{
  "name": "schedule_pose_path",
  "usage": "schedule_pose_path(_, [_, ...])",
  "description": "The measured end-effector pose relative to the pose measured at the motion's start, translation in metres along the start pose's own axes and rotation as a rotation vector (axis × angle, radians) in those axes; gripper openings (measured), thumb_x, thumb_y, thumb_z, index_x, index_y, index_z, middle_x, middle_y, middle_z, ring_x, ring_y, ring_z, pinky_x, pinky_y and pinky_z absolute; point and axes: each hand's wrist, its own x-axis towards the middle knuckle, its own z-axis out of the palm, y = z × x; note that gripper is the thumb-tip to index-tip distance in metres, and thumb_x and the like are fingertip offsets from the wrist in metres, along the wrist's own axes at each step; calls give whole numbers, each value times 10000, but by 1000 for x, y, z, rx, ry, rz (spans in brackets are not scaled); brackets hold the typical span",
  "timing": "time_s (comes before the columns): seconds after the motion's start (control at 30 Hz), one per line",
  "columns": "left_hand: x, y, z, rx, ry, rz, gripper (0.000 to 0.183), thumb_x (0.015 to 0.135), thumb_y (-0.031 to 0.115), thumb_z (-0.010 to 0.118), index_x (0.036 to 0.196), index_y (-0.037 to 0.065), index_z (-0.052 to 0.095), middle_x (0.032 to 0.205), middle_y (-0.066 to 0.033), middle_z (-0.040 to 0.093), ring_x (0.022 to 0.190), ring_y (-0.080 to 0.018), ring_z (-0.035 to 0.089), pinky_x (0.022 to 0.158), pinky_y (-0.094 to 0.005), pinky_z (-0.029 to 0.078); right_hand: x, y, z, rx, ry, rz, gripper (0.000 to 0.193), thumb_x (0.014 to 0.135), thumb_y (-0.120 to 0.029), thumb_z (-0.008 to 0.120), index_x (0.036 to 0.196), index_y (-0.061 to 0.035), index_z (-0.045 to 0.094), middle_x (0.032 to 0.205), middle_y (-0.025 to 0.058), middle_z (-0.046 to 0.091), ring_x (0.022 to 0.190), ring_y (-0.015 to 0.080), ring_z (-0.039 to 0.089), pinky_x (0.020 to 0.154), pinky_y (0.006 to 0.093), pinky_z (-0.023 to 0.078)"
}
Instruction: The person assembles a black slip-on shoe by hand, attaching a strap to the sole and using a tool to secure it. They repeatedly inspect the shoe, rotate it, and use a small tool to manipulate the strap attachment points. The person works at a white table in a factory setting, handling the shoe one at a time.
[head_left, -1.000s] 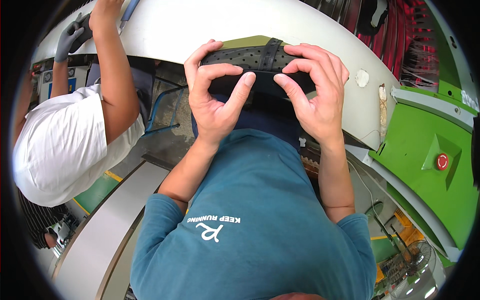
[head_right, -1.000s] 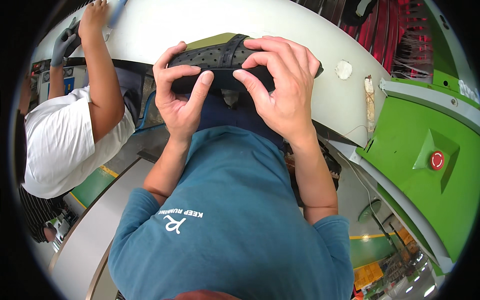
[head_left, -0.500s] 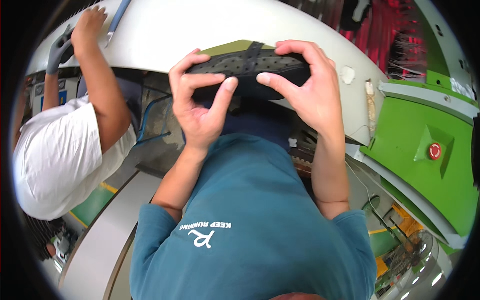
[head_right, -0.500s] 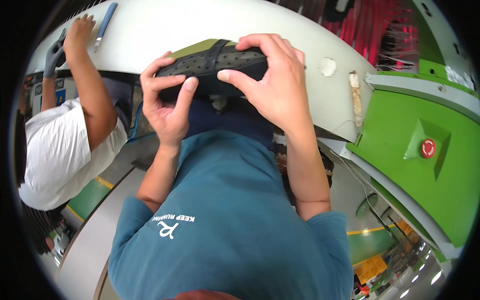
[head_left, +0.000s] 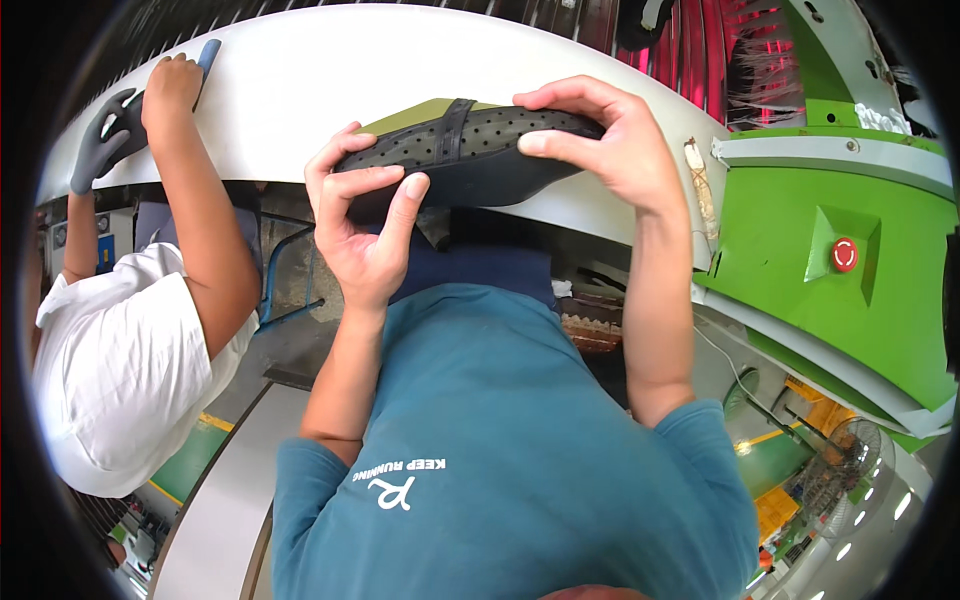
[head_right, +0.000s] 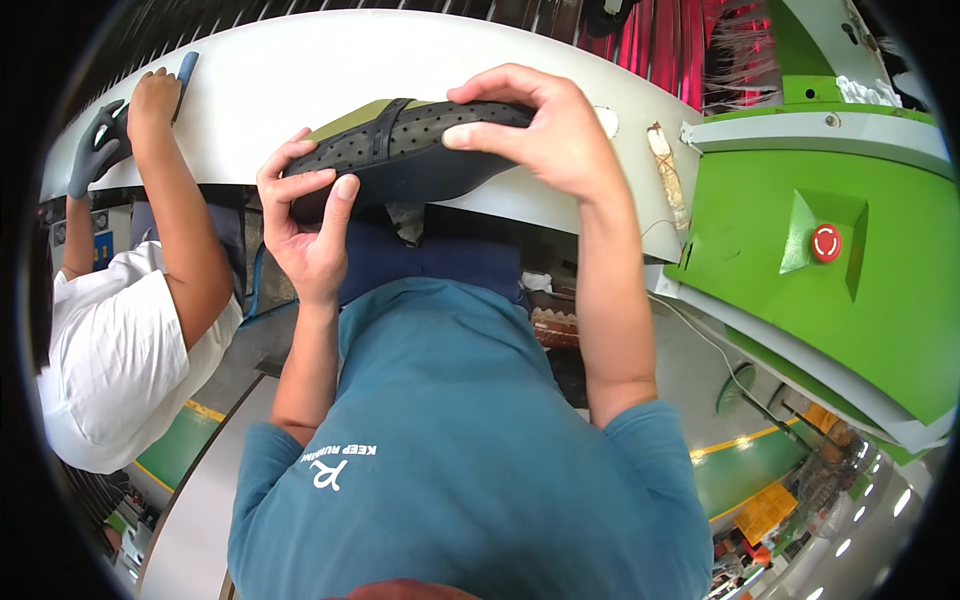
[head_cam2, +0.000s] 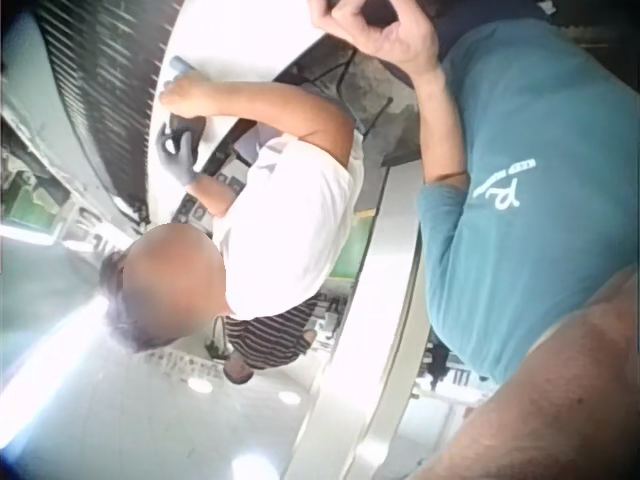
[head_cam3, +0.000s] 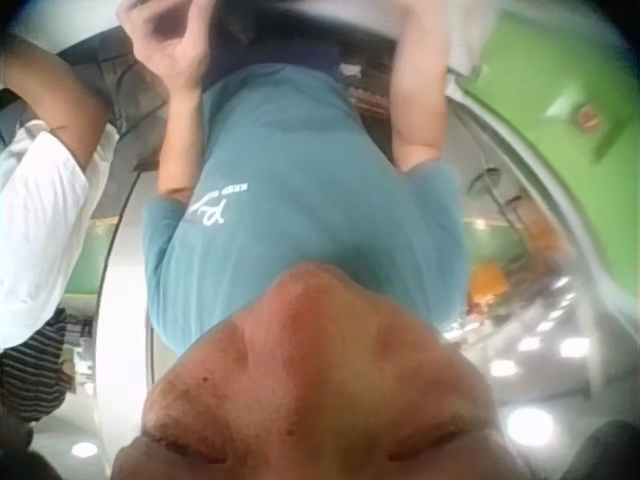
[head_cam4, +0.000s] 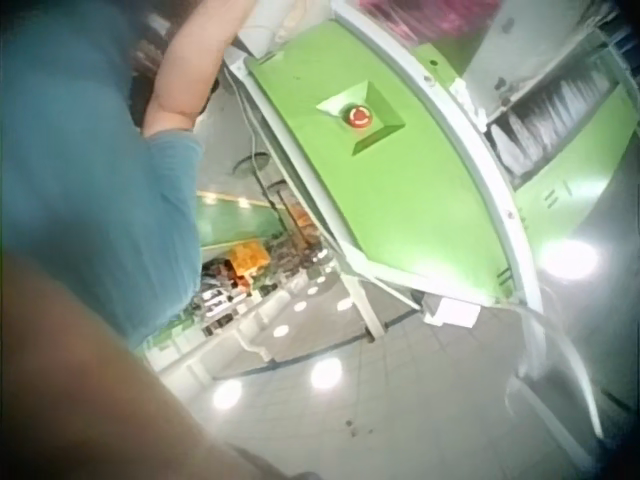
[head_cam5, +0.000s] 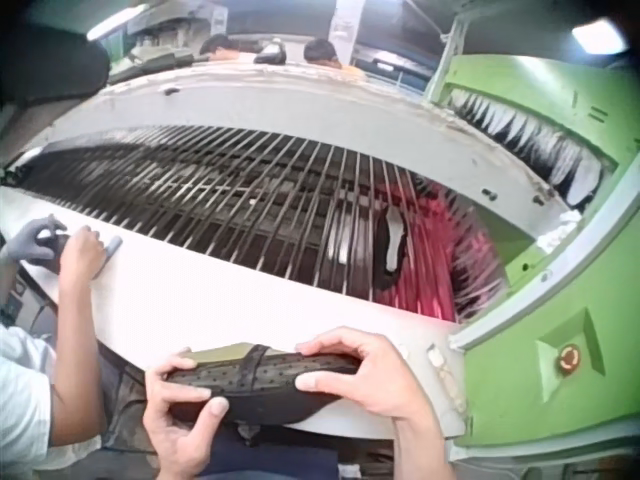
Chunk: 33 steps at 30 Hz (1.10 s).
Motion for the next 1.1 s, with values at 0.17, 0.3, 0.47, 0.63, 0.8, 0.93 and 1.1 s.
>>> schedule_pose_path(0.17, [1,-1,1,-10,-18,24,233,933,49,886,1072,71,700,1378,-164,647,1448,-408,597,1203,-511,444,4,12,-13,98,-68,-27,385,881,-66,923,1235,-21,776,1311,144,804,1235,217,750,1118,373,579])
schedule_pose_path(0.3, [4,-2,-2,-11,-25,15,272,886,60,929,1070,87,730,1377,-169,631,1435,-405,587,1162,-494,474,3,23,-20,215,-85,-19,364,909,-68,901,1246,-26,767,1320,154,802,1243,220,750,1135,377,572])
schedule_pose_path(0.47, [6,-1,-3,-5,-30,22,258,895,56,920,1057,81,721,1375,-160,643,1436,-402,593,1178,-498,461,2,39,-18,341,-89,-151,336,940,-65,874,1251,-14,758,1313,167,803,1242,234,758,1129,379,583])
schedule_pose_path(0.63, [27,17,-18,227,-218,4,292,869,102,943,1033,60,706,1372,-175,664,1440,-411,591,1177,-515,467,7,62,-18,477,96,-211,288,1052,-176,786,1276,-3,734,1226,171,808,1158,241,784,1065,404,619])
schedule_pose_path(0.8, [76,66,9,477,-438,190,397,816,156,961,1125,40,740,1304,-155,695,1286,-386,674,1085,-475,544,14,73,-13,137,668,-261,366,1118,-359,726,1112,5,769,951,74,785,859,133,753,800,291,603])
schedule_pose_path(0.93, [106,80,47,489,-805,359,439,849,218,937,1203,38,752,1241,-138,735,1134,-364,724,976,-433,585,8,64,-13,182,751,-253,424,1103,-373,745,906,2,768,756,31,734,687,83,689,657,248,543])
schedule_pose_path(1.1, [108,68,88,506,-988,336,500,904,327,895,1291,61,725,1205,-144,765,1046,-388,752,915,-441,604,9,63,-14,216,789,-230,507,1133,-443,676,880,-10,752,712,28,700,658,91,665,627,254,517])
